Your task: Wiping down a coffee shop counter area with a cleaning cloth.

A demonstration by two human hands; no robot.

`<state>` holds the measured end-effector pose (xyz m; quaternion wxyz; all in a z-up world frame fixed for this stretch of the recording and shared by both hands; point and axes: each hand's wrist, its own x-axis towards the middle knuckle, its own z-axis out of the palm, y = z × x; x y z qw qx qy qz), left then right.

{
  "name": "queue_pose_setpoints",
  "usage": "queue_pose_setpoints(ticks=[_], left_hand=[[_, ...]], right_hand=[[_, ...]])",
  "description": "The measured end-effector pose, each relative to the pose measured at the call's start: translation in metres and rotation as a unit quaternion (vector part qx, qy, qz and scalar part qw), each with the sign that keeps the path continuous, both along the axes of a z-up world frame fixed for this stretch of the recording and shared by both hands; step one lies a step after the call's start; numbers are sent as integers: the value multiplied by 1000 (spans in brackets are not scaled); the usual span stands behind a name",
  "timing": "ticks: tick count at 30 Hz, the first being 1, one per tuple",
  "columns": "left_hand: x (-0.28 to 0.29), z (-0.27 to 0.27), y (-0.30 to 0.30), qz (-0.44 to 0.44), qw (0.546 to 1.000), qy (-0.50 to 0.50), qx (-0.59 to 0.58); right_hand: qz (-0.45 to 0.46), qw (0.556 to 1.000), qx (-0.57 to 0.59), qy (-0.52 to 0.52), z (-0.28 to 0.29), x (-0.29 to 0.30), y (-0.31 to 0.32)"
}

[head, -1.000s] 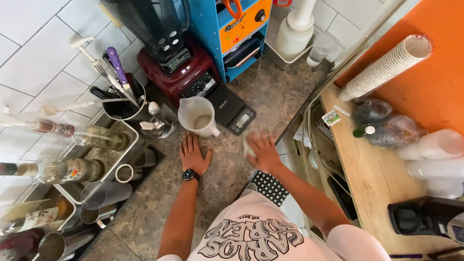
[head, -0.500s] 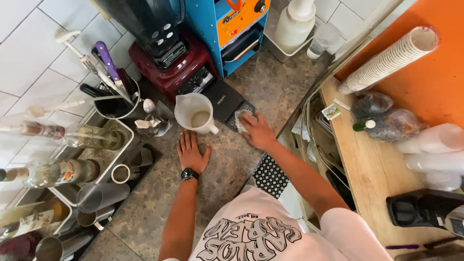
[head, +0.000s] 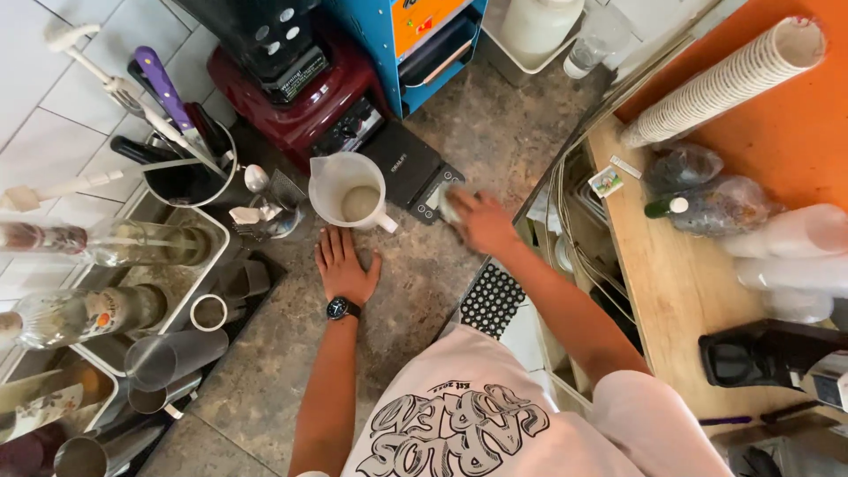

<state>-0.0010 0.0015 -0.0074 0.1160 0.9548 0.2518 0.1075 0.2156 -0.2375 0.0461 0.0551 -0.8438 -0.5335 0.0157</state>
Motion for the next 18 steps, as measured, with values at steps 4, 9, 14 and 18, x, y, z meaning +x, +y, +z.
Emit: queue_pose_setpoints(ticks=[4,9,14,18], left_hand=[[1,-3,1,0,1000,-26,6],[0,-2,2,-8,1000,-24,3],[0,1,0,-5,1000,-16,13],[0,2,1,-15,1000,-15,18]], right_hand=[[-73,997,-28,5,-6,-6,12],[8,1000,-7,6,-5,-21,18],[-104,989,56,-86,-5,-1,32],[6,985,119,-126,-5,-4,31]])
